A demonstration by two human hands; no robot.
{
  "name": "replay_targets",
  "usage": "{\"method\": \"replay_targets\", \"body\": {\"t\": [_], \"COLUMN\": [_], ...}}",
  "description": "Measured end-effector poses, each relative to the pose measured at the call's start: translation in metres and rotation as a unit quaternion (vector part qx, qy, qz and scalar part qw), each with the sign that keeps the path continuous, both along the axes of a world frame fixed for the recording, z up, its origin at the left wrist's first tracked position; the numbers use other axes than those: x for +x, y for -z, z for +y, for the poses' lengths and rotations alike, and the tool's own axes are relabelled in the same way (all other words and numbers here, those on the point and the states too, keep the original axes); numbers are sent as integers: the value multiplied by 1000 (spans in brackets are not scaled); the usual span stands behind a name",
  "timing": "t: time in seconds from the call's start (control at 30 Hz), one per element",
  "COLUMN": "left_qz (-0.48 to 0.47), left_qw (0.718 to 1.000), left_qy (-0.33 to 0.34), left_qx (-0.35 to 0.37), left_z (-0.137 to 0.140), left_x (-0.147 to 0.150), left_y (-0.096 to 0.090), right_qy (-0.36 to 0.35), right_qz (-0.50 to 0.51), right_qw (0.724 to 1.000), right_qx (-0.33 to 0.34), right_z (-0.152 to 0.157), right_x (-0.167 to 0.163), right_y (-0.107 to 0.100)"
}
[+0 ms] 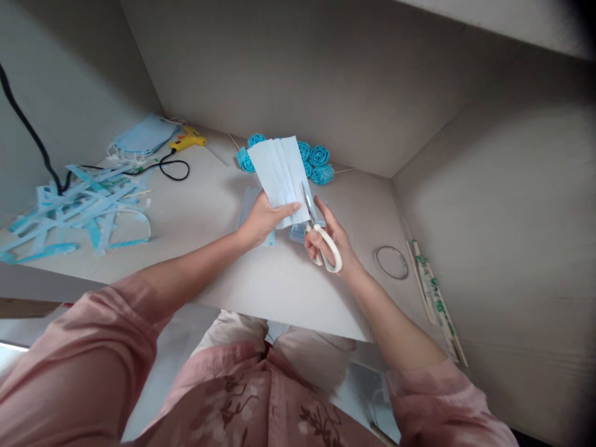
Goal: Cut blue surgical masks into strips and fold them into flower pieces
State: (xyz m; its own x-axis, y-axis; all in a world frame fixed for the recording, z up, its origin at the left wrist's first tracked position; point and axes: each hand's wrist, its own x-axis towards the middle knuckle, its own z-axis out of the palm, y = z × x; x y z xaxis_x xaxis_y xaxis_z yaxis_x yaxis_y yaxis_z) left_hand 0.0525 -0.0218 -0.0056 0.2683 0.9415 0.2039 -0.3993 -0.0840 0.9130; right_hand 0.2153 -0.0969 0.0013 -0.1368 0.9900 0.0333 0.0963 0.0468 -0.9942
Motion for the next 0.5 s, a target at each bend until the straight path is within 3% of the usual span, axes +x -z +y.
{"method": "replay_targets", "body": {"t": [0.5], "left_qz": [-18], "left_qw": [1000], "left_qy": [-4], "left_qx": [-2], "left_z": [1], "left_x": [0], "left_y": [-1], "right_qy": [17], "right_qz": [16], "right_qw": [1000], "right_qx": [4], "right_z": [1], "right_x": [0], "right_y": [2]}}
